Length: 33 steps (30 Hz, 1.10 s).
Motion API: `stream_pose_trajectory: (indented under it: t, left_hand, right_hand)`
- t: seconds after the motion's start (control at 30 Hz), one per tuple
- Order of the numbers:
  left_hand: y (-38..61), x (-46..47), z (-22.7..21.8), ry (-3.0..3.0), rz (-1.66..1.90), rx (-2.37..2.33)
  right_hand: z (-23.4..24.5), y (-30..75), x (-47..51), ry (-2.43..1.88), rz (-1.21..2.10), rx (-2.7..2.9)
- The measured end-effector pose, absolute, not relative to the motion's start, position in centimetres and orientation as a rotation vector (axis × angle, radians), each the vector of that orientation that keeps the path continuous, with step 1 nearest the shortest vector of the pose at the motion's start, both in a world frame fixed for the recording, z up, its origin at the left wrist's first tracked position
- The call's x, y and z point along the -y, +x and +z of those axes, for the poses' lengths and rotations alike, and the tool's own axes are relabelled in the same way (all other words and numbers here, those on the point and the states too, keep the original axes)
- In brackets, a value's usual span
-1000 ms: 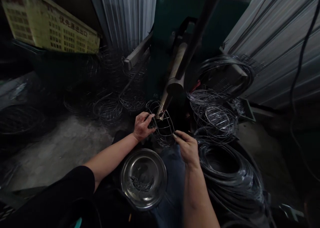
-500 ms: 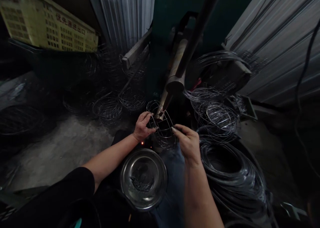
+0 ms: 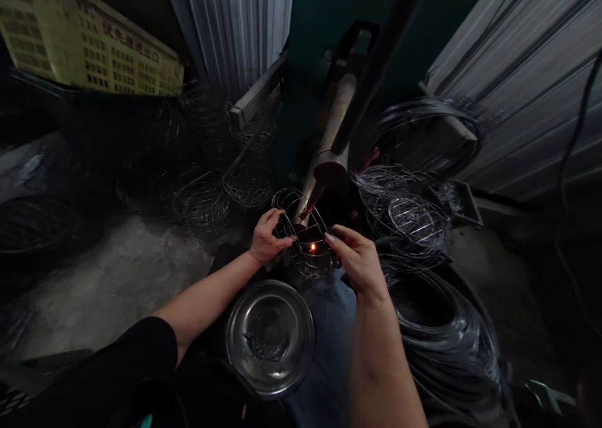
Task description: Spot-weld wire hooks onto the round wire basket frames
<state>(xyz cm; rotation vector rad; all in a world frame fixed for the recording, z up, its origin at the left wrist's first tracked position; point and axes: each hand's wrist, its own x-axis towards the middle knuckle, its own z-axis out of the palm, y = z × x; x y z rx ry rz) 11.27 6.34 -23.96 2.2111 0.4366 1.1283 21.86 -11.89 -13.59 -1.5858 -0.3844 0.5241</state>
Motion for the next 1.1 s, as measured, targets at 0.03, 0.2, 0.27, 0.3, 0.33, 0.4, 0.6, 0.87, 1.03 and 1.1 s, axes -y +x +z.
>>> stream_pose_trajectory:
  t: [0.03,0.2,0.27,0.3,0.33,0.4,0.6,0.87,1.03,1.1]
  left_hand:
    - [11.3,-6.3,-24.0,2.198,1.132,-0.419]
    - [11.7,-6.3,-24.2,2.102,1.147,-0.450]
    - [11.9,-6.3,-24.1,2.067,1.128,-0.514]
    - [11.9,-6.2,-24.0,2.052,1.120,-0.536]
    - [12.0,-6.2,-24.0,2.040,1.115,-0.548]
    - [12.0,-6.0,-23.8,2.023,1.105,-0.543]
    - [11.6,-5.1,-23.7,1.918,1.061,-0.533]
    - [11.9,-5.4,-24.4,1.731,0.954,-0.625]
    - [12.2,-5.9,-24.6,1.623,0.917,-0.732]
    - [12.3,-5.8,-24.6,1.602,0.902,-0.748]
  right_hand:
    - [-13.8,21.8,12.6,-1.593,0.559,0.393]
    - [-13.9,21.6,13.0,-1.602,0.537,0.409]
    - [-13.4,21.6,12.0,-1.617,0.491,0.415]
    - [-13.1,21.6,11.4,-1.625,0.470,0.416]
    - [-12.9,21.7,10.9,-1.625,0.454,0.414]
    - [-12.8,21.8,10.5,-1.603,0.445,0.392]
    - [-13.6,21.8,13.6,-1.590,0.640,0.369]
    - [-12.8,21.9,12.1,-1.610,0.514,0.431]
    - [-11.9,22.7,9.2,-1.700,0.398,0.520]
    - [-11.7,22.7,8.8,-1.699,0.411,0.517]
